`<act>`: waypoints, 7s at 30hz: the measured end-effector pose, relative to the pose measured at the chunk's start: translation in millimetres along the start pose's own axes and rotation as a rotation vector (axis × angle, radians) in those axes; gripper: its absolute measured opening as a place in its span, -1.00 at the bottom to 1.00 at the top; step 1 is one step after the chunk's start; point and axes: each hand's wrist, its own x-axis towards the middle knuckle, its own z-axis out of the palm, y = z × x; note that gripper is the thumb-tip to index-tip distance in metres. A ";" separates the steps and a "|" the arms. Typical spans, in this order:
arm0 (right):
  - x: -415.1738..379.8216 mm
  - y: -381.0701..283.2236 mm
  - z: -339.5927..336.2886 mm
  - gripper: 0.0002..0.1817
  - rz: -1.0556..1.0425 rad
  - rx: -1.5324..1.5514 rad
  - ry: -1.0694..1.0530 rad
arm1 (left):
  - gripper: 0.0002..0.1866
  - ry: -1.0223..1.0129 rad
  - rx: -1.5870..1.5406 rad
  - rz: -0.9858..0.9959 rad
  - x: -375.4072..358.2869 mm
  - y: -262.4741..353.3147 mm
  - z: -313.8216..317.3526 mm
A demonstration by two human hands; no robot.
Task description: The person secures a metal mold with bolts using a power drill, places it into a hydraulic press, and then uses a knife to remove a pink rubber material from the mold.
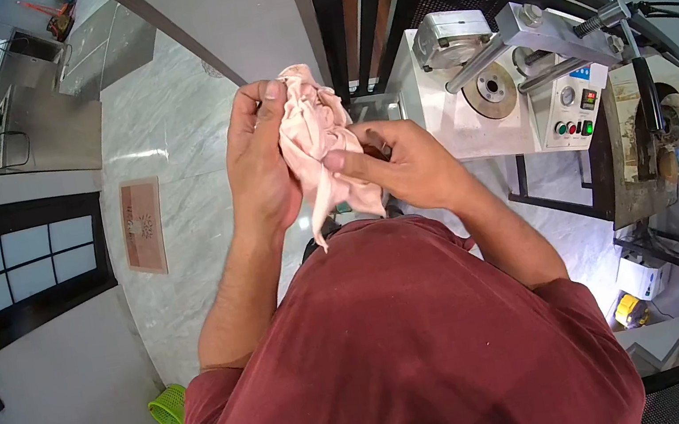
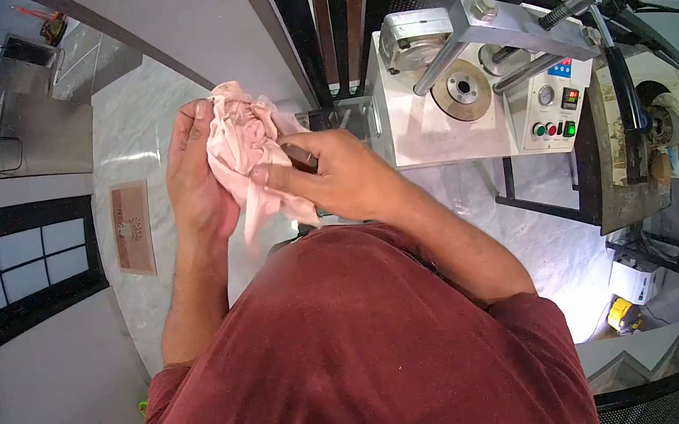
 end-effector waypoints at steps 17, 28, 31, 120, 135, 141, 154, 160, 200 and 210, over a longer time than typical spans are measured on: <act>12.9 -2.4 -24.9 -0.61 0.043 0.335 0.093 | -0.56 -0.233 0.009 -0.229 -7.7 -5.2 -19.2; 31.7 23.0 -30.0 -0.57 0.047 0.956 0.203 | -0.57 -0.098 0.388 0.024 -11.1 -16.4 -6.0; 27.6 14.8 -15.5 -0.61 -0.391 0.407 0.568 | -0.67 -0.047 0.582 0.069 -11.2 -12.6 -3.2; -35.9 -3.0 16.8 -0.70 -0.686 -0.184 0.369 | -0.63 0.215 0.641 0.453 109.5 65.6 -56.0; -25.7 23.7 -29.0 -0.75 -0.477 -0.098 0.393 | -0.80 -0.050 -0.153 -0.154 29.4 90.3 4.5; -7.5 2.8 -14.5 -0.79 -0.453 -0.118 0.402 | -0.84 -0.074 -0.101 -0.128 16.4 86.8 21.2; 18.4 -41.2 20.7 -0.84 -0.869 -0.423 0.257 | -0.82 -0.099 -0.169 -0.115 4.2 77.1 25.9; 9.8 -34.3 21.9 -0.86 -1.016 -0.511 0.225 | -0.85 0.149 0.359 0.509 12.4 70.4 17.5; 12.1 -51.0 -0.6 -0.65 -0.282 0.535 -0.064 | -0.52 -0.085 0.234 0.293 -33.9 50.4 21.7; -9.8 -58.3 -4.3 -0.77 -0.327 0.479 -0.183 | -0.47 -0.198 -0.075 -0.114 -51.4 67.5 36.2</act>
